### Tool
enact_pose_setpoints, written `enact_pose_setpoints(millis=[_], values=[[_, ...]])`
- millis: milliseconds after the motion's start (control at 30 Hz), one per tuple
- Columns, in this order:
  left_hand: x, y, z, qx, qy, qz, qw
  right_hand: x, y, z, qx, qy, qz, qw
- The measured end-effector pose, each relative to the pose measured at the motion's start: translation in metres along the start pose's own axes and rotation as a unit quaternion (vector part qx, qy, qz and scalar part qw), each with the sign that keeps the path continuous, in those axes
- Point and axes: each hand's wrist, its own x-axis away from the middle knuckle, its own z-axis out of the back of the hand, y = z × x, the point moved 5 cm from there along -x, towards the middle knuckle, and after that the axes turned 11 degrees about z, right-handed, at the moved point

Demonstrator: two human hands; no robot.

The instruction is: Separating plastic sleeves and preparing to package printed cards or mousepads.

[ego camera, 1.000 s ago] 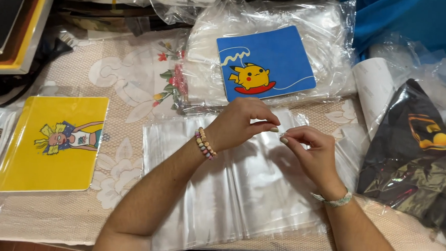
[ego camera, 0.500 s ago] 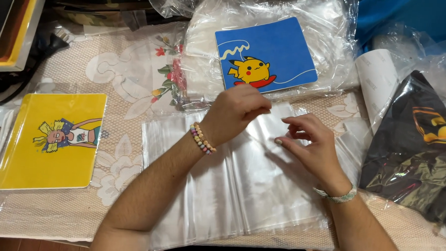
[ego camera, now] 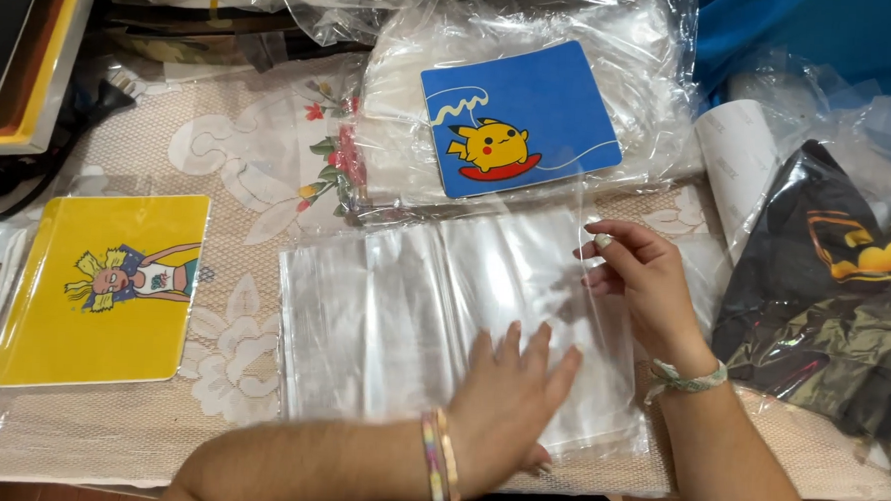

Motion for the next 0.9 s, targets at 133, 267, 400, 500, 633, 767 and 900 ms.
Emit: enact_pose_setpoints(millis=[133, 267, 400, 500, 633, 767, 900], values=[[0.008, 0.001, -0.03, -0.033, 0.155, 0.041, 0.987, 0.003, -0.007, -0.009, -0.091, 0.009, -0.053, 0.994], [0.012, -0.007, -0.029, -0.007, 0.224, 0.071, 0.972, 0.012, -0.025, -0.019, -0.17, -0.022, -0.033, 0.985], [0.01, 0.0, -0.037, 0.008, 0.247, 0.104, 0.963, 0.019, -0.03, -0.022, -0.179, -0.171, 0.148, 0.958], [0.009, 0.001, -0.028, 0.037, 0.256, 0.106, 0.96, 0.033, -0.039, -0.03, -0.072, -0.159, 0.279, 0.944], [0.013, -0.009, -0.015, 0.135, 0.237, 0.097, 0.957, 0.044, -0.054, -0.035, 0.117, -0.07, 0.411, 0.901], [0.026, -0.027, 0.005, 0.13, 0.247, 0.048, 0.959, 0.063, -0.115, -0.046, 0.323, 0.012, 0.608, 0.725], [0.048, -0.026, 0.041, 0.376, 0.15, -0.02, 0.914, 0.08, -0.17, -0.075, 0.506, 0.093, 0.665, 0.542]])
